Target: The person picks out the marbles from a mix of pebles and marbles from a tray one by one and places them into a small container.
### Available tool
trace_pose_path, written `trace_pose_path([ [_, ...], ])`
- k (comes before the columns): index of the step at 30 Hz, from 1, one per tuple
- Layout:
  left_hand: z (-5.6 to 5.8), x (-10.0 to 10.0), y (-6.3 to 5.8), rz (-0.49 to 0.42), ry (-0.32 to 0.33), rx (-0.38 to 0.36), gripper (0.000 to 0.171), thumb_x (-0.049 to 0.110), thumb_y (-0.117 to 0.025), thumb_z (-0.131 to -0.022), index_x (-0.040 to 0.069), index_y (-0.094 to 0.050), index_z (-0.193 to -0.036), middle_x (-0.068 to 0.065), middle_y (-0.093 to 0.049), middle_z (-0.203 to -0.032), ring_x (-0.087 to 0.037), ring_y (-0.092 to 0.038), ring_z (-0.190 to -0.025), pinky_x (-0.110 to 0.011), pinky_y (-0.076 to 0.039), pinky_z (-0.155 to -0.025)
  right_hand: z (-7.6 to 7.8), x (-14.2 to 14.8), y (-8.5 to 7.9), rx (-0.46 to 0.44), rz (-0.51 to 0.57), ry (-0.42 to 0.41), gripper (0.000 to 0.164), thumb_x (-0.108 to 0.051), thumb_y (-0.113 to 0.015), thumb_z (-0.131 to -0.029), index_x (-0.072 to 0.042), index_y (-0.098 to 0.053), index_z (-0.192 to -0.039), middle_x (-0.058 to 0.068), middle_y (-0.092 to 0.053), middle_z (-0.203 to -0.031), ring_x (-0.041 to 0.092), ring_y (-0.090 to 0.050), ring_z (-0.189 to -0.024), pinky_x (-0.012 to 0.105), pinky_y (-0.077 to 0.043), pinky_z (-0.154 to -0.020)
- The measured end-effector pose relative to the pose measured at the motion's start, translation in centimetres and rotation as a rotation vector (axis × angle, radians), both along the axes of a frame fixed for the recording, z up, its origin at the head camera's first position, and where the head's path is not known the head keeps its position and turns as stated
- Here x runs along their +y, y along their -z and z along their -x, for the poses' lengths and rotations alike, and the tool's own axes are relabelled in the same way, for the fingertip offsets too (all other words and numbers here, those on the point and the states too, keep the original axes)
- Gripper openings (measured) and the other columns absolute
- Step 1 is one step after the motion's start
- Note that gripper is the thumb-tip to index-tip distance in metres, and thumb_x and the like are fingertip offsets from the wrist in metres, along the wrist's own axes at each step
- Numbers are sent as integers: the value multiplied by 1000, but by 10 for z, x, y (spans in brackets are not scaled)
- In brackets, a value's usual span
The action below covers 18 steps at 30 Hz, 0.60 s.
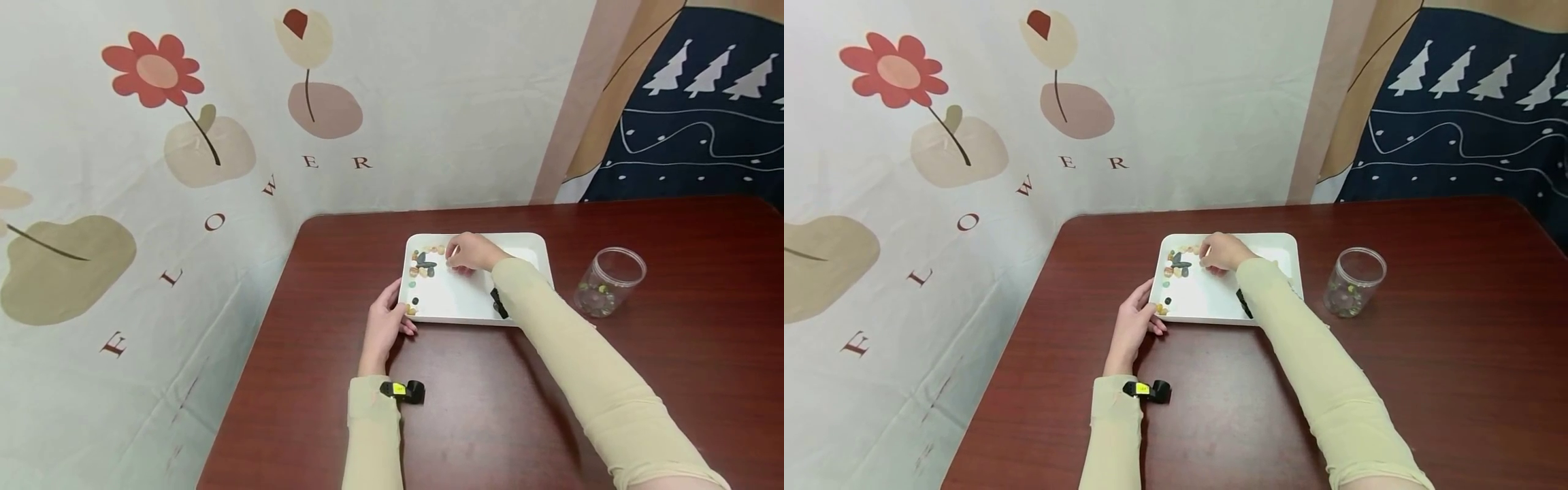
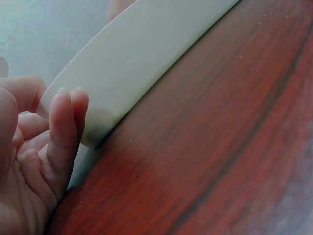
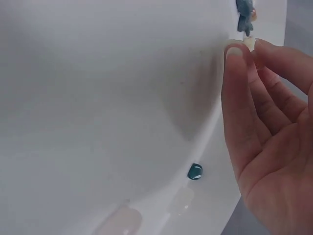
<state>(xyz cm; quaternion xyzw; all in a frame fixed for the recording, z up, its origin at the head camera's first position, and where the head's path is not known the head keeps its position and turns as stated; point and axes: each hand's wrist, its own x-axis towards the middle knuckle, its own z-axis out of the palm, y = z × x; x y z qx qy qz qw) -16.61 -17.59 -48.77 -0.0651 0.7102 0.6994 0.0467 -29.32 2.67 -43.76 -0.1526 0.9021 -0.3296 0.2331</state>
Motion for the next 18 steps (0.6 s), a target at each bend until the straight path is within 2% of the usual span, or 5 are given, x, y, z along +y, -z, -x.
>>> trace_pose_path([
  [6, 1, 1, 1, 11, 6, 0, 59, -1, -44, -80, 16, -39, -136, -4, -43, -134, -26, -58, -47, -38, -52, -45, -4, 2, -14, -8, 23, 21, 14, -14, -61, -82, -7, -60, -95, 10, -61, -80, 18, -58, -65, 27, -53, -57],
  [12, 1, 3, 4, 33, -16, 11, 56, 2, -45, -80, 24, -43, -132, 4, -46, -130, -25, -58, -47, -36, -52, -44, -10, 5, -29, 29, 31, 5, 16, -18, -60, -83, -7, -60, -95, 13, -62, -87, 19, -59, -67, 26, -53, -58],
  [18, 1, 3, 5, 44, -32, 21, 56, 4, -46, -79, 23, -43, -132, 3, -46, -130, -27, -58, -48, -38, -52, -45, -18, 9, -41, 77, 39, -24, 15, -20, -60, -83, -8, -60, -93, 12, -64, -91, 21, -61, -73, 25, -53, -59],
])
